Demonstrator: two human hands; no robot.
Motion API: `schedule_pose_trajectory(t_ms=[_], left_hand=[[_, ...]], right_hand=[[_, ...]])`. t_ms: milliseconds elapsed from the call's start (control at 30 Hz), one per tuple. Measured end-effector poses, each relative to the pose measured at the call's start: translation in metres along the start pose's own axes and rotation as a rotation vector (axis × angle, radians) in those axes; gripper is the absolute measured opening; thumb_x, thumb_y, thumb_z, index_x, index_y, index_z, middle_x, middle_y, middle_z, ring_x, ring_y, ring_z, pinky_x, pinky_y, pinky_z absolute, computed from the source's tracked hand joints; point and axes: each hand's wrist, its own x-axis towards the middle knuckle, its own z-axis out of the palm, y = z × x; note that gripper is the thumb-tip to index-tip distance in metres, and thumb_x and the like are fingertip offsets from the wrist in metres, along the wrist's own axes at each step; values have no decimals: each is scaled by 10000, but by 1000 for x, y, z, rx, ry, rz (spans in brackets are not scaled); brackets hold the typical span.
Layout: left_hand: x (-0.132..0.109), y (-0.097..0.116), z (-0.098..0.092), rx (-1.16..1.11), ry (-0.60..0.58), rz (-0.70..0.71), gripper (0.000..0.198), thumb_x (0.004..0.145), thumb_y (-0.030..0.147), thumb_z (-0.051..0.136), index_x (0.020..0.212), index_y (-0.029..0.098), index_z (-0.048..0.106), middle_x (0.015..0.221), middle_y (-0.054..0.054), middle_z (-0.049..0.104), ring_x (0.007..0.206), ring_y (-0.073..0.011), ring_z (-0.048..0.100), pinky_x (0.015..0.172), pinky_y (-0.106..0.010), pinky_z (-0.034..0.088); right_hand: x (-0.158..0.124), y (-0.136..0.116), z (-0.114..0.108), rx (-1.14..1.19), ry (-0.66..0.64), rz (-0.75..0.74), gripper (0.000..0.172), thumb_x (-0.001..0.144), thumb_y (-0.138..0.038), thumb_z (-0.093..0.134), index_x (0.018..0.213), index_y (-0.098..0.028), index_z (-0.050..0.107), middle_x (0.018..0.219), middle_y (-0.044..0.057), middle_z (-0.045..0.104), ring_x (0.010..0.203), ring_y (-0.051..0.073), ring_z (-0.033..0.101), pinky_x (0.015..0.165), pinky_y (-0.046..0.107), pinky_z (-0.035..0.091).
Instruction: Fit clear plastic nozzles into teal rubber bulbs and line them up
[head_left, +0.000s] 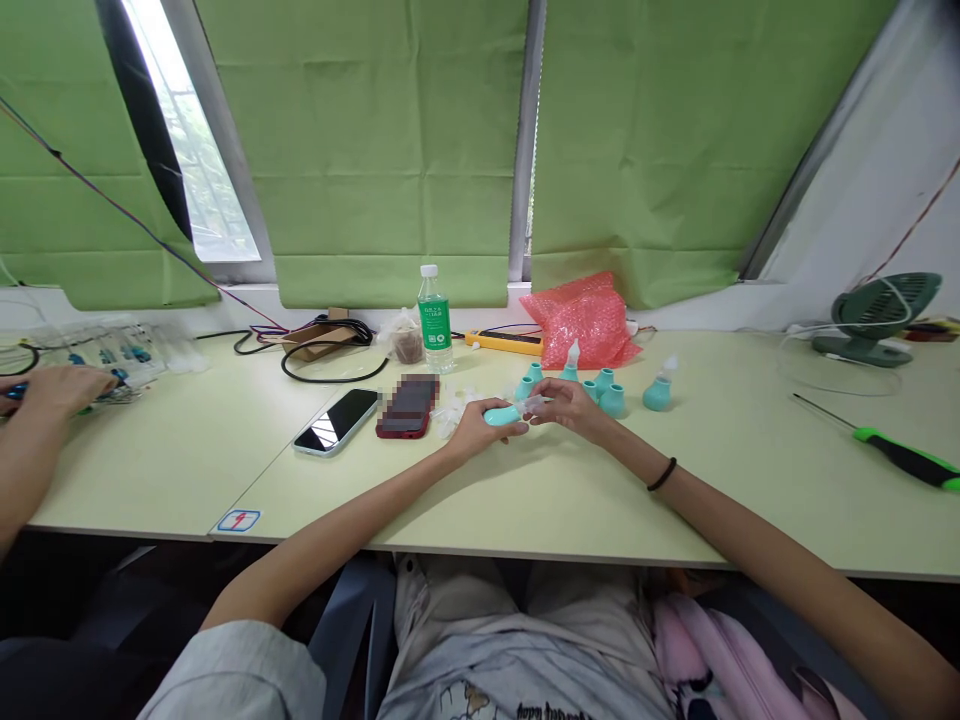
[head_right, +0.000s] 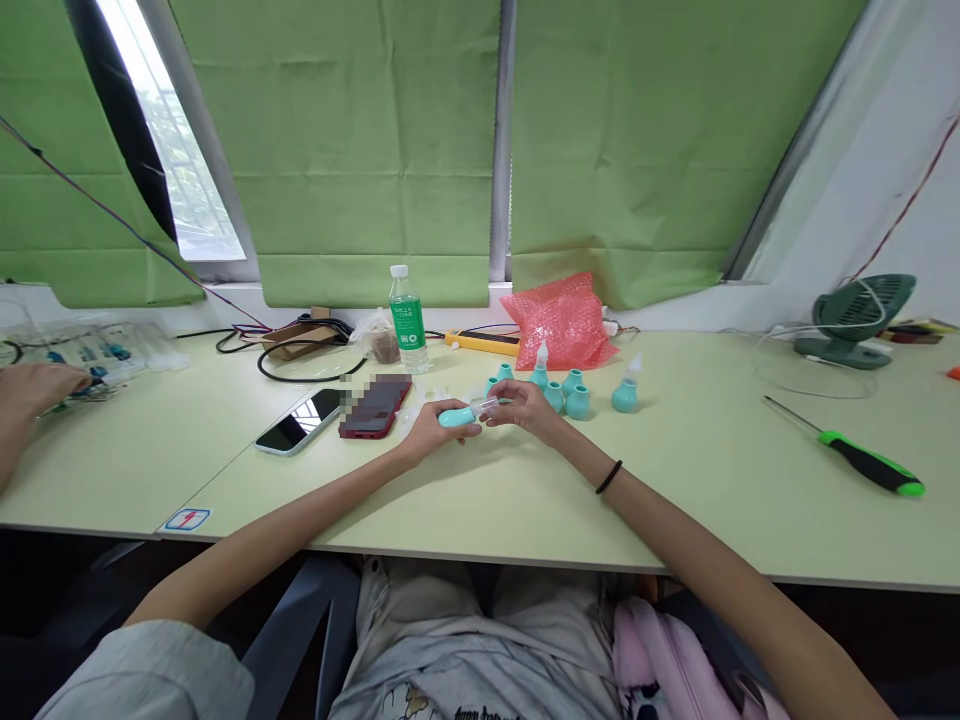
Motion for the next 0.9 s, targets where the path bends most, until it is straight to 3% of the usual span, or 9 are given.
schedule_pose_trajectory(t_ms=[300, 600, 733, 900], left_hand=[[-4, 2, -7, -66, -118, -58, 333, 515, 367, 657, 688, 91, 586, 550, 6, 508, 424, -61, 464, 420, -202, 429], [-5, 12, -19, -102, -321, -210, 291, 539, 352, 640, 616, 84, 555, 503, -17, 516, 387, -59, 444, 364, -181, 345], [-5, 11, -19, -1, -283, -147, 274, 543, 350, 626, 580, 89, 552, 469, 6, 482, 360, -46, 405, 338, -175, 300], [-6, 4, -13, 176, -119, -24, 247, 572, 341, 587, 584, 98, 544, 437, 27, 446, 345, -42, 376, 337, -170, 266]], right_hand=[[-1, -2, -6, -266, -13, -44, 322, 448, -238, 712, 739, -124, 631, 650, 44, 640, 623, 189, 609, 622, 336, 500], [-4, 4, 2, -314, 5, -95, 337, 447, -243, 707, 766, -148, 655, 741, 58, 659, 689, 204, 608, 662, 337, 504], [-3, 8, 3, -333, 32, -118, 342, 442, -255, 708, 762, -148, 653, 746, 58, 659, 696, 212, 611, 678, 353, 506], [-1, 14, 2, -283, 19, -62, 320, 480, -254, 695, 776, -145, 641, 690, 47, 660, 648, 201, 617, 641, 346, 517]])
